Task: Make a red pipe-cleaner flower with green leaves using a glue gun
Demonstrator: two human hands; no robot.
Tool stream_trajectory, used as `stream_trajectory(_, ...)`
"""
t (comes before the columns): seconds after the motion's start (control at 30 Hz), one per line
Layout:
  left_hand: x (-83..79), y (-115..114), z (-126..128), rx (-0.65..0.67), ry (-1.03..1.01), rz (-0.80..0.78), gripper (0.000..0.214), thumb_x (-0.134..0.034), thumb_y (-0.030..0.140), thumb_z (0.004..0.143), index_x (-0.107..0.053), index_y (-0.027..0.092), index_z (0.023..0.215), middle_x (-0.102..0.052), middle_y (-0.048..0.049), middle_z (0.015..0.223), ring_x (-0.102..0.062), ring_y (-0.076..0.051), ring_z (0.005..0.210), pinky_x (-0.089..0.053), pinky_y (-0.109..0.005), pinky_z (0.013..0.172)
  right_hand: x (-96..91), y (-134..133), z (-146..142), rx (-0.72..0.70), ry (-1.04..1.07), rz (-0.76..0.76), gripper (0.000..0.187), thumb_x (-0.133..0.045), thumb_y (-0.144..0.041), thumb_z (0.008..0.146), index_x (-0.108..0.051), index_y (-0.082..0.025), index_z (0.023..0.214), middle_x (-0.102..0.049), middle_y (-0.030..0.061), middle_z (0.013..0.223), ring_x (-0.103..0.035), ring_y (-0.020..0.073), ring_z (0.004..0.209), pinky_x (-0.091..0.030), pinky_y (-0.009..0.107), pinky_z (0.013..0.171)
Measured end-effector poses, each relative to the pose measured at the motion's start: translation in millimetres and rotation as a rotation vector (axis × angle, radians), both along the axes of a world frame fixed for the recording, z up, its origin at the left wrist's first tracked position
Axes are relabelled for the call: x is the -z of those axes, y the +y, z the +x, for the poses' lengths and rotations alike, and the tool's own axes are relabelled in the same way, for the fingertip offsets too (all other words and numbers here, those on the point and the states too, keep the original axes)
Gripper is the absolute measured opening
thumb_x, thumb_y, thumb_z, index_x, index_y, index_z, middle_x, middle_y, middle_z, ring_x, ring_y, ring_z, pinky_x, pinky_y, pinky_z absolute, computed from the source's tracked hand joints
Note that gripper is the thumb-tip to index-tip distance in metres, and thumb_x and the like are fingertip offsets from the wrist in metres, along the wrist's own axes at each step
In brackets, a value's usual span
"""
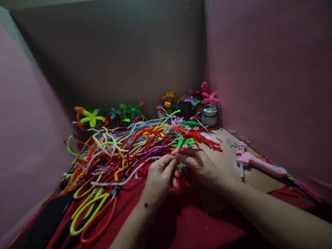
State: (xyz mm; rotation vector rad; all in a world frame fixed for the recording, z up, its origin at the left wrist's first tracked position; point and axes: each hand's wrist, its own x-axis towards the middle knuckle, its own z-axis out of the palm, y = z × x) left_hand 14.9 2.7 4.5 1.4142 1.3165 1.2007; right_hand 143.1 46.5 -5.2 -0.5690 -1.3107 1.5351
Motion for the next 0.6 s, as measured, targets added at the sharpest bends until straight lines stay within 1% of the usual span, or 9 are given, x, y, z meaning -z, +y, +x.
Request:
stream_trajectory(0.1, -4.5, 2.5, -4.9, 0.093, -0.154, -0.090, 0.022, -0.055, 0.032, 0.080, -0.055, 0.015, 0.067, -0.054, 0.0041, 0.048, -0.043, -0.004, 0.031, -0.030, -0.016, 0.037, 2.8, 2.8, 1.0, -0.088, 0.019, -0.014, 0.015, -0.068, -0.030, 0.069, -0.070, -0.018, 0.078, -0.064, 0.0005, 0.073, -0.056, 0.0137, 0.069, -0.043, 0.031, 0.073)
stream_trajectory(0.17, -5.5, 3.6, -7.1, 0.154, -0.265, -0.148, 0.023, -0.057, 0.032, 0.080, -0.055, 0.014, 0.067, -0.053, 0.0046, 0.047, -0.041, -0.003, 0.031, -0.028, -0.014, 0.036, 5.2, 4.3, 2.6, -0.090, 0.060, -0.039, 0.015, -0.069, -0.028, 0.068, -0.070, -0.018, 0.079, -0.065, 0.0006, 0.075, -0.058, 0.0144, 0.073, -0.043, 0.031, 0.076)
stream_trajectory(0.23, -4.5, 4.4, -8.1, 0.208, -0.388, -0.207, 0.021, -0.057, 0.032, 0.080, -0.055, 0.014, 0.069, -0.050, 0.0056, 0.045, -0.038, -0.002, 0.030, -0.026, -0.013, 0.034, 5.5, 4.5, 4.5, -0.089, 0.067, -0.051, 0.013, -0.070, -0.028, 0.068, -0.070, -0.019, 0.078, -0.066, 0.0009, 0.078, -0.059, 0.0149, 0.077, -0.043, 0.032, 0.079)
stream_trajectory(0.3, -2.3, 4.8, -8.6, 0.260, -0.513, -0.249, 0.018, -0.058, 0.030, 0.080, -0.056, 0.014, 0.072, -0.048, 0.0063, 0.044, -0.033, -0.001, 0.028, -0.025, -0.013, 0.032, 3.4, 3.4, 5.8, -0.121, 0.055, -0.058, 0.013, -0.069, -0.027, 0.069, -0.070, -0.019, 0.079, -0.067, 0.0014, 0.080, -0.059, 0.0148, 0.077, -0.043, 0.033, 0.081)
stream_trajectory(0.4, 1.7, 4.7, -9.0, 0.368, -0.660, -0.273, 0.014, -0.059, 0.027, 0.079, -0.056, 0.014, 0.074, -0.046, 0.0072, 0.043, -0.024, 0.000, 0.025, -0.024, -0.012, 0.029, -0.5, 1.9, 6.5, -0.159, 0.092, -0.059, 0.012, -0.068, -0.024, 0.069, -0.071, -0.020, 0.081, -0.067, 0.0010, 0.082, -0.059, 0.0140, 0.076, -0.043, 0.033, 0.083)
stream_trajectory(0.5, 5.2, 4.2, -9.2, 0.456, -0.737, -0.277, 0.013, -0.060, 0.025, 0.078, -0.056, 0.013, 0.073, -0.042, 0.0085, 0.042, -0.017, 0.001, 0.024, -0.022, -0.012, 0.028, -0.6, 3.0, 5.8, -0.243, 0.120, 0.020, 0.010, -0.066, -0.025, 0.072, -0.071, -0.021, 0.080, -0.067, 0.0013, 0.085, -0.059, 0.0143, 0.080, -0.042, 0.033, 0.085)
stream_trajectory(0.57, 5.9, 4.2, -9.1, 0.470, -0.735, -0.274, 0.014, -0.060, 0.026, 0.078, -0.056, 0.013, 0.074, -0.040, 0.0092, 0.041, -0.017, 0.001, 0.024, -0.023, -0.012, 0.029, 1.3, 4.9, 5.0, -0.283, 0.126, 0.047, 0.011, -0.065, -0.027, 0.073, -0.071, -0.021, 0.080, -0.067, 0.0018, 0.087, -0.059, 0.0147, 0.081, -0.043, 0.033, 0.085)
stream_trajectory(0.6, 5.4, 4.1, -8.8, 0.464, -0.711, -0.270, 0.015, -0.059, 0.028, 0.079, -0.056, 0.014, 0.074, -0.040, 0.0093, 0.041, -0.017, 0.000, 0.024, -0.023, -0.013, 0.029, 2.6, 5.8, 4.4, -0.269, 0.134, 0.039, 0.011, -0.067, -0.027, 0.072, -0.071, -0.021, 0.080, -0.067, 0.0017, 0.087, -0.059, 0.0149, 0.082, -0.043, 0.033, 0.084)
